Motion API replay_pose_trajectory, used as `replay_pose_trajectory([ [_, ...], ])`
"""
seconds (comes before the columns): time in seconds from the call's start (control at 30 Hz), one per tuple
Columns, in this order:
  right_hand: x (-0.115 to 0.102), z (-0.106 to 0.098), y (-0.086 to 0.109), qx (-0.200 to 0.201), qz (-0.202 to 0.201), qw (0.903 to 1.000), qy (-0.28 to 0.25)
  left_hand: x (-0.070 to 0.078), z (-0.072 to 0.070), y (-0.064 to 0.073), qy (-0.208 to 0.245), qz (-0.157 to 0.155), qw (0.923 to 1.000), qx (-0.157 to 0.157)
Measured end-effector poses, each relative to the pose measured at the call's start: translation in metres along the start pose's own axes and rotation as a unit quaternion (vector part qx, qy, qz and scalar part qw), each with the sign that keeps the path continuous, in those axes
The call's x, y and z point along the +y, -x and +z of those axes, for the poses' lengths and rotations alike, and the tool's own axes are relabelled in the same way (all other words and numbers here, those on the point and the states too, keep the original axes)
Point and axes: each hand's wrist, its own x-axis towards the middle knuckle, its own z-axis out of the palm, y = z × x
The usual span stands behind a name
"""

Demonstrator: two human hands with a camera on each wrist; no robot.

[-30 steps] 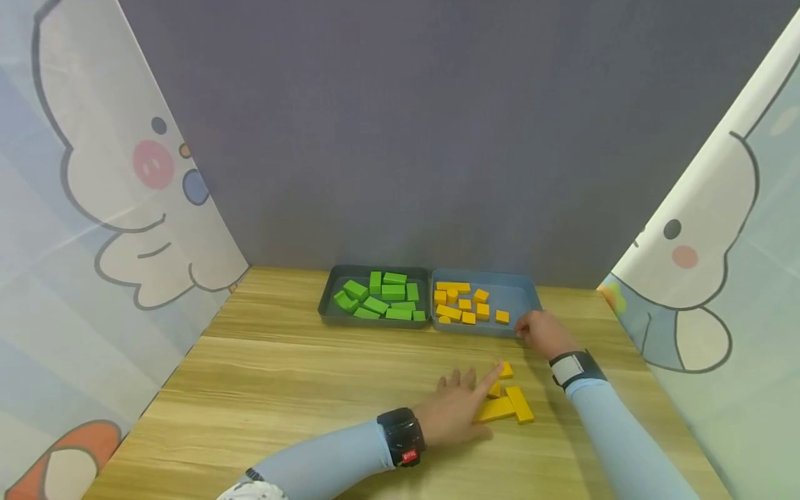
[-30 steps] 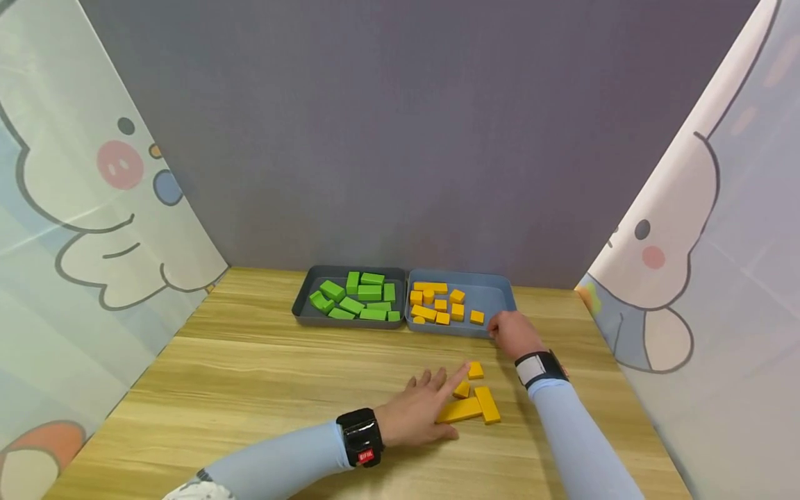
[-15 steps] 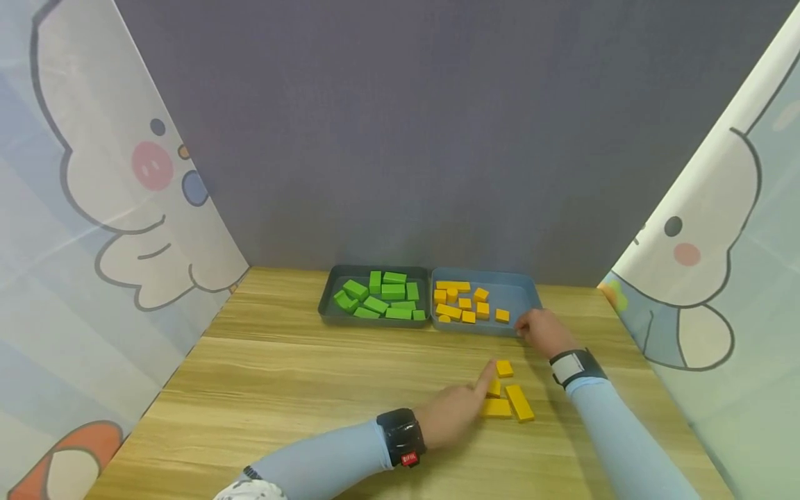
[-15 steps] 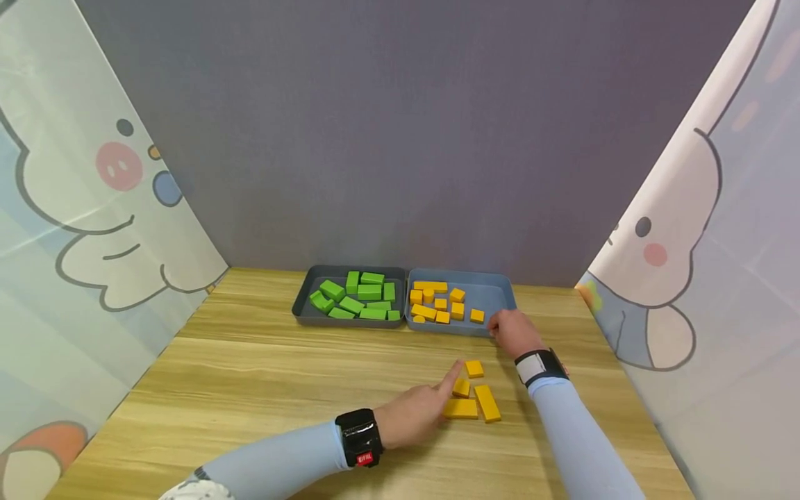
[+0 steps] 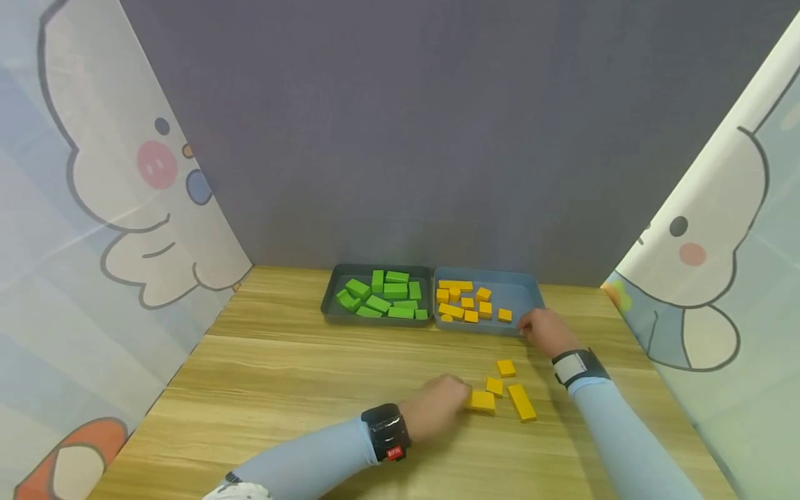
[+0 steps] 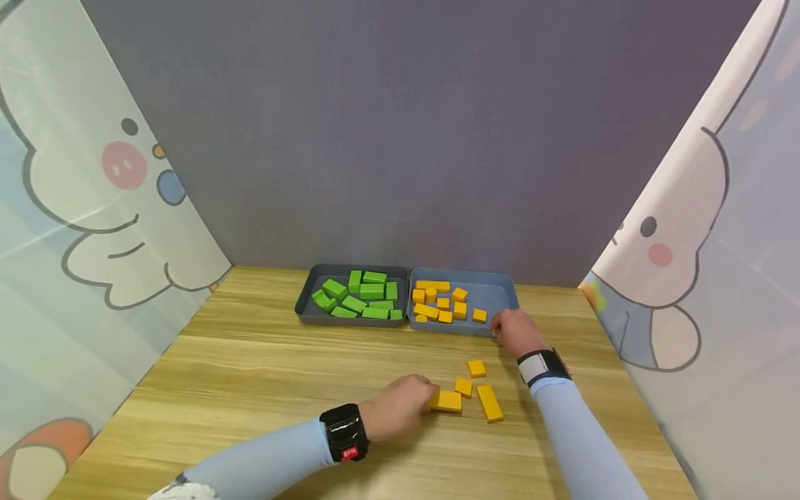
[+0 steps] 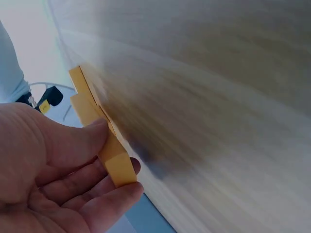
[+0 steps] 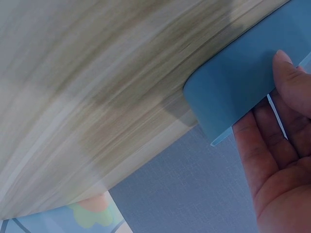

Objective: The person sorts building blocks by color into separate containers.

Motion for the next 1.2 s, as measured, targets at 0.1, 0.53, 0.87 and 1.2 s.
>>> replay_pose_trajectory([
  [0.1,0.002,-0.003,0.0,0.006,0.0,1.0,0.002,-0.007,-0.007,-0.004,0.002,-0.013,0.9999,0.008],
  [0.53,0.006,-0.012,-0.003,0.016,0.0,0.9998,0.009,-0.057,-0.078,-0.062,0.025,-0.053,0.9939,0.093],
  [0.87,-0.001,0.003,-0.001,-0.003,0.011,0.9999,0.004,-0.081,-0.08,-0.122,0.022,-0.085,0.9914,0.097],
  [1.2,0.0,0.002,-0.001,-0.001,-0.004,1.0,-0.007,-0.084,-0.058,-0.196,0.078,-0.073,0.9925,0.059],
])
